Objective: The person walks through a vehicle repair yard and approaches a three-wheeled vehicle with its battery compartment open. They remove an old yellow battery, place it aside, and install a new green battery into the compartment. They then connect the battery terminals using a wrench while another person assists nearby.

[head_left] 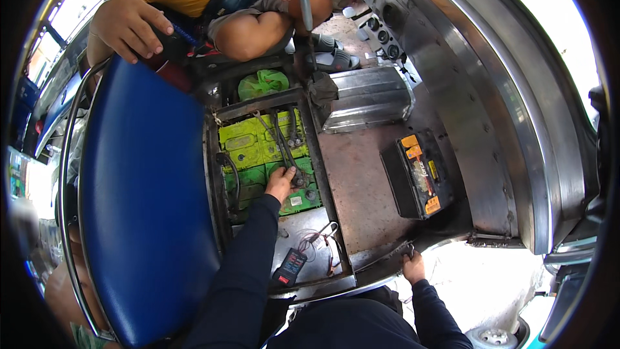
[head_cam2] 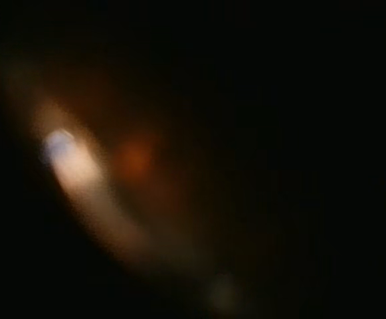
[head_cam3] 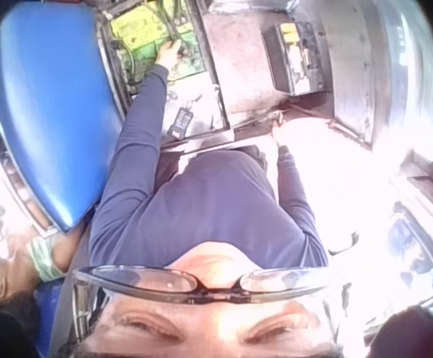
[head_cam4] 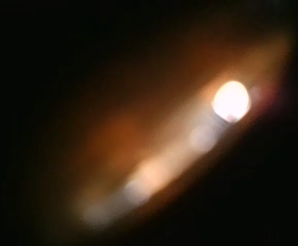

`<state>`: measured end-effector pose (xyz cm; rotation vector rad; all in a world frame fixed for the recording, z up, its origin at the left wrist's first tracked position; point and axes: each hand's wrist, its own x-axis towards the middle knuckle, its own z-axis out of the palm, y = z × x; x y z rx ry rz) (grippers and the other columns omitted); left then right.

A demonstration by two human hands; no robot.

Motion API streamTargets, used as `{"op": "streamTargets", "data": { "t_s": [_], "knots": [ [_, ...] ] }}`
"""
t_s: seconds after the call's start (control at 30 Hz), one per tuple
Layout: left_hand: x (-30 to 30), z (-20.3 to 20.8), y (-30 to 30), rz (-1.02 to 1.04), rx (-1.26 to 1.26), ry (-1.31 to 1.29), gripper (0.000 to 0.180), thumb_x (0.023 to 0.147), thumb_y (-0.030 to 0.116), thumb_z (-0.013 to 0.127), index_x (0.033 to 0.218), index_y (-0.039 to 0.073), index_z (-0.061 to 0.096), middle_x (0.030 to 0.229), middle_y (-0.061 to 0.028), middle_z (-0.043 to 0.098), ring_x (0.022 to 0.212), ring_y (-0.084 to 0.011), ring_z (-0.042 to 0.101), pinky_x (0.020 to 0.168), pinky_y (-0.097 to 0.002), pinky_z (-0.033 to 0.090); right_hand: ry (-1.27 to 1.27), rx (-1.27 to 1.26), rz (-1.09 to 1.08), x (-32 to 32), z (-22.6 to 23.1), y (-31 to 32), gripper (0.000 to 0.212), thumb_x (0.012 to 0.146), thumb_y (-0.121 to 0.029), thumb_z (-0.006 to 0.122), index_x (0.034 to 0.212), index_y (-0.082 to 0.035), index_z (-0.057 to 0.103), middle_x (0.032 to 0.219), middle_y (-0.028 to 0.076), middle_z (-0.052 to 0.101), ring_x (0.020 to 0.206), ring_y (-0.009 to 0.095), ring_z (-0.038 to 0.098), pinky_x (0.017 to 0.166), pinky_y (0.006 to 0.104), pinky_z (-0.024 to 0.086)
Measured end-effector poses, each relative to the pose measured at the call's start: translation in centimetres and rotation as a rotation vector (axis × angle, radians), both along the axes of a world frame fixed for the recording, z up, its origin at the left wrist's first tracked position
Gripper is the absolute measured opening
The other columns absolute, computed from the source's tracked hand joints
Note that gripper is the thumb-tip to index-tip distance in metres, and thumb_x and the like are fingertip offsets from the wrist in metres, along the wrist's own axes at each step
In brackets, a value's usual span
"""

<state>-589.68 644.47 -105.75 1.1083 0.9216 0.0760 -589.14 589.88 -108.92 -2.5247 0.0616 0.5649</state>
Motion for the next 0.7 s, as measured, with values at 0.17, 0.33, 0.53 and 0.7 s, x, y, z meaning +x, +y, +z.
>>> {"op": "streamTargets", "data": {
  "t_s": [0.17,0.33,0.53,0.7],
  "knots": [
    [-0.1,0.2,0.2,-0.032,0.082,0.019,0.040,0.105,0.037,0.064,0.124,0.002,0.062,0.104,-0.0093,0.071,0.081,-0.0196,0.073,0.065,-0.0356,0.062,-0.020,0.026,-0.002,0.1,3.2,2.4,0.030,0.096,-0.016,0.060,0.113,0.007,0.067,0.105,0.029,0.073,0.104,0.045,0.070,0.092,0.0482,0.053],
    [0.8,-0.2,-0.3,-0.039,0.089,-0.042,0.047,0.105,0.039,0.065,0.123,-0.003,0.057,0.107,-0.0125,0.070,0.079,-0.0212,0.073,0.065,-0.0374,0.063,0.208,0.181,-0.104,0.5,5.4,3.7,0.037,0.097,-0.019,0.061,0.123,0.006,0.064,0.111,0.026,0.073,0.104,0.040,0.071,0.094,0.0457,0.053],
    [-0.6,-1.1,0.4,-0.062,0.077,-0.059,0.048,0.105,0.038,0.064,0.126,-0.004,0.056,0.110,-0.0128,0.070,0.087,-0.0214,0.074,0.069,-0.0376,0.064,0.131,0.116,-0.117,0.3,4.4,3.6,0.029,0.097,-0.014,0.059,0.115,0.006,0.066,0.098,0.021,0.076,0.092,0.035,0.074,0.086,0.0428,0.055],
    [0.7,1.0,-1.1,0.021,0.122,-0.062,0.036,0.106,0.035,0.064,0.111,0.000,0.060,0.103,-0.0100,0.069,0.086,-0.0201,0.073,0.065,-0.0353,0.064,0.129,0.279,-0.153,0.6,0.2,0.5,0.016,0.097,-0.009,0.055,0.104,0.003,0.063,0.080,0.014,0.072,0.071,0.023,0.070,0.071,0.0372,0.053]
  ]
}}
